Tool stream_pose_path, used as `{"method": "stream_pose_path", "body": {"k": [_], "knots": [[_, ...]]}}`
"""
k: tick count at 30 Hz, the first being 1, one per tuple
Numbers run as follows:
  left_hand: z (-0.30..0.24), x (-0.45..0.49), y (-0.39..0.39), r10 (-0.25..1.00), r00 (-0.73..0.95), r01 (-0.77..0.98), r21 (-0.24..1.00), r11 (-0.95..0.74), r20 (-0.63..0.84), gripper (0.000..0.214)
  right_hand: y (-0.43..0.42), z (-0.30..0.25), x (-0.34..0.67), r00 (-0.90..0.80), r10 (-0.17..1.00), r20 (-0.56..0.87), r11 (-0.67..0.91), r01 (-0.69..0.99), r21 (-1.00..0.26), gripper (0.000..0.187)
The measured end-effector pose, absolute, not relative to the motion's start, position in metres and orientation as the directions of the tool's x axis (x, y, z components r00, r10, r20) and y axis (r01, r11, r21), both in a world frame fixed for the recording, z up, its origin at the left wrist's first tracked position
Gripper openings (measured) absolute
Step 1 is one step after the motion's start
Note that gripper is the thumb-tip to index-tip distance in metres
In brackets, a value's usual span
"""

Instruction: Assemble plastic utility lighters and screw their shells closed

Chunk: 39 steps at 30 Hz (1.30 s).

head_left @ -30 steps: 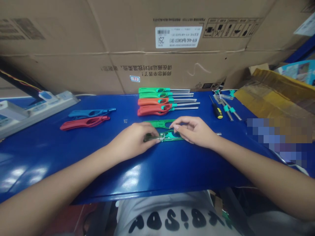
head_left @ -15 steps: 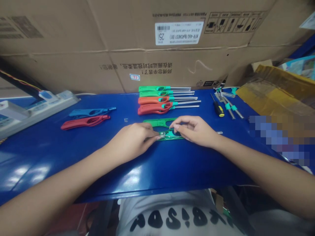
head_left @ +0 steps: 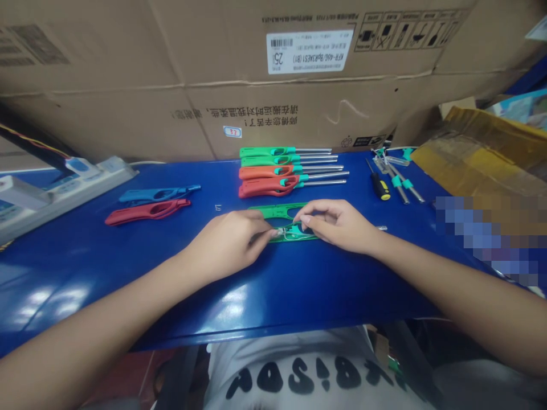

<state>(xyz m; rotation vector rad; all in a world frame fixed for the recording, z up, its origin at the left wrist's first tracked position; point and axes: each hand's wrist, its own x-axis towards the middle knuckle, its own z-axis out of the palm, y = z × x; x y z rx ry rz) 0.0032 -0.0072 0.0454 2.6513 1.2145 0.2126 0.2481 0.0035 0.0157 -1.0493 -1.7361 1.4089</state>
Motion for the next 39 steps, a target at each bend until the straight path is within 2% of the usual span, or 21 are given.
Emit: {"method": "stream_pose_path", "body": {"k": [11,18,30,39], "knots": [[0.042,0.006,-0.006,0.77,0.636,0.736,0.259,-0.625,0.05,0.032,0.003,0.018,0.248,-0.469,0.883,0.012,0.114,0.191,-0.975,0.025],[0.04,0.004,-0.006,0.749,0.657,0.712,0.258,-0.653,0.082,0.024,0.003,0.019,0.248,-0.474,0.881,0.015,0.123,0.199,-0.972,0.025],[0.037,0.003,0.002,0.788,0.614,0.694,0.446,-0.565,0.045,0.012,0.003,0.019,0.248,-0.46,0.888,0.001,0.123,0.234,-0.964,0.026],[0.035,0.002,0.006,0.795,0.601,0.664,0.505,-0.552,0.078,0.013,0.004,0.018,0.249,-0.458,0.889,0.011,0.142,0.252,-0.957,0.025]]}}
